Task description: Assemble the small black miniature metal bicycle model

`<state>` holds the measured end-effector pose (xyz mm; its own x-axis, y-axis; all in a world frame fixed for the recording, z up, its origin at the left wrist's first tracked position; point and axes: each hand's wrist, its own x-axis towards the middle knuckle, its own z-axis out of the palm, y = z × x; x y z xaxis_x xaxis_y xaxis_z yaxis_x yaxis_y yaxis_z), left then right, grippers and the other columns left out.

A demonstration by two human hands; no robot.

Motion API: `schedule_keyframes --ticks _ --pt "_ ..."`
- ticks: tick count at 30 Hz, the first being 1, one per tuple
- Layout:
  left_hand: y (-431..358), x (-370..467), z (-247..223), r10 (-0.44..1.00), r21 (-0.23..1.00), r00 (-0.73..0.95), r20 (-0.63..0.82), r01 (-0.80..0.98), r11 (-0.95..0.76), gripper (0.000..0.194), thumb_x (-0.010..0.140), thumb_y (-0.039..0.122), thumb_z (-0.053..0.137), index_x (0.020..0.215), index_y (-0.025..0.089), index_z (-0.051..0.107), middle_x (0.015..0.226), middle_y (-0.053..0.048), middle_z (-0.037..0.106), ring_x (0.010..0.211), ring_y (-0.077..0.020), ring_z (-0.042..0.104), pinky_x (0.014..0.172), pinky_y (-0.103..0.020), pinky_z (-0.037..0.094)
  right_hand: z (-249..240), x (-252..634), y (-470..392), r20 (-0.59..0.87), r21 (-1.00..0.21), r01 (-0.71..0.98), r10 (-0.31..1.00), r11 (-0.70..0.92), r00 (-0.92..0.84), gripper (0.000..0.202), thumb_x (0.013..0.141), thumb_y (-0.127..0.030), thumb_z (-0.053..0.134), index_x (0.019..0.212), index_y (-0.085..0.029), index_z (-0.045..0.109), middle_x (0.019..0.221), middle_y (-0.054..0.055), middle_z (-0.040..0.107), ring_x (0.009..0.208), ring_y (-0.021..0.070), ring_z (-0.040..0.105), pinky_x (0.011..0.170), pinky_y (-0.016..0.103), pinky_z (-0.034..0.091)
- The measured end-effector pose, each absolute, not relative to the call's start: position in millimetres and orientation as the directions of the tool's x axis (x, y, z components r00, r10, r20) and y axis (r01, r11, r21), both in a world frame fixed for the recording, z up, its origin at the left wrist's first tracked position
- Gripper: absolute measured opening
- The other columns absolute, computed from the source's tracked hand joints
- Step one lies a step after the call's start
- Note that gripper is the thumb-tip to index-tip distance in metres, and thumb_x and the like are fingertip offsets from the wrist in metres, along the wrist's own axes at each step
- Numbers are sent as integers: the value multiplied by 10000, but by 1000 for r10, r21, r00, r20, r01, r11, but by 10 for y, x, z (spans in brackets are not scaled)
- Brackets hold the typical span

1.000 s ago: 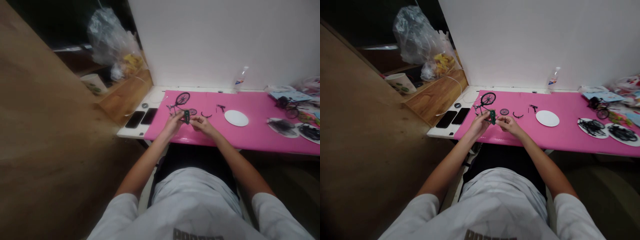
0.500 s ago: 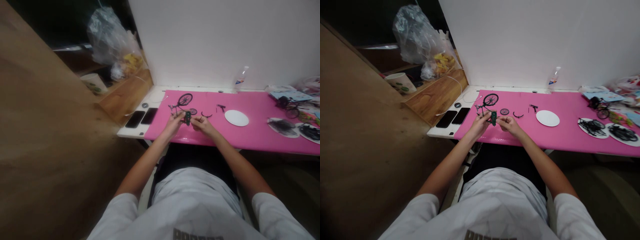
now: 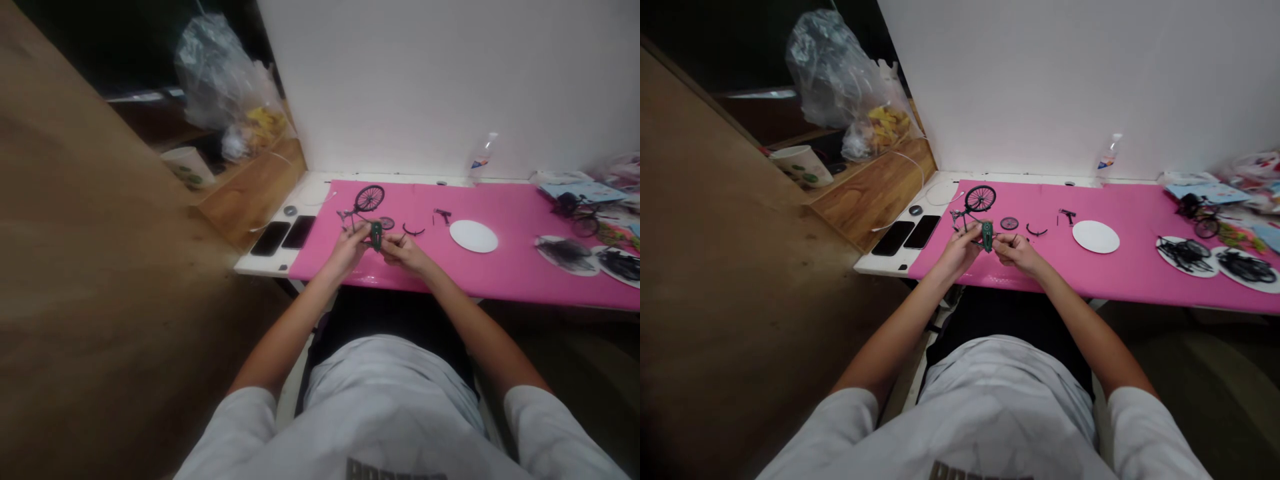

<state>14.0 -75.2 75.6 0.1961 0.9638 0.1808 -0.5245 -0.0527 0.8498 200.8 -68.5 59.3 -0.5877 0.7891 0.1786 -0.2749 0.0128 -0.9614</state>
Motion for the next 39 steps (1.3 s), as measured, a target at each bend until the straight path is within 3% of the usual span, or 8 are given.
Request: schedule_keyframes --ticks 4,9,14,21,31,39 --pt "-764 147 763 966 856 195 169 -515 -46 318 866 380 888 1076 152 816 1026 -124 818 1024 -271 775 810 -319 575 585 2006 -686 189 -960 -281 785 20 -590 490 851 -599 913 987 -186 687 608 -124 345 484 47 212 484 240 171" --pt "-767 144 761 962 850 199 185 -523 -56 312 848 374 905 1059 159 823 1030 -110 813 954 -230 753 807 -304 564 627 1991 -733 188 -951 -308 769 -12 -611 484 866 -598 894 944 -202 628 625 -125 331 498 48 190 481 229 162" --pt "-746 140 742 965 836 197 172 -547 -37 303 848 362 899 1057 156 821 992 -99 805 933 -220 743 816 -308 557 629 1975 -762 179 -940 -338 767 -53 -616 424 882 -546 879 1023 -207 667 606 -136 298 500 56 168 481 220 159" --pt "-702 141 704 972 809 179 149 -587 -16 250 847 321 891 1029 167 815 958 -76 801 937 -216 752 819 -307 567 529 1965 -658 218 -954 -282 877 99 -429 420 746 -484 958 964 -173 778 528 -112 409 467 45 229 486 244 179" --pt "-726 161 707 978 824 195 78 -564 47 226 881 296 857 1047 152 803 954 -100 810 988 -246 769 852 -327 564 574 1955 -676 233 -963 -219 900 159 -369 444 719 -535 945 890 -157 787 506 -104 415 471 52 266 491 255 225" --pt "-750 171 733 979 825 187 75 -564 45 227 885 299 852 1053 156 800 970 -90 802 964 -226 753 850 -324 553 567 1932 -699 251 -963 -188 893 192 -373 470 763 -594 895 890 -187 697 521 -111 413 467 54 269 487 244 214"
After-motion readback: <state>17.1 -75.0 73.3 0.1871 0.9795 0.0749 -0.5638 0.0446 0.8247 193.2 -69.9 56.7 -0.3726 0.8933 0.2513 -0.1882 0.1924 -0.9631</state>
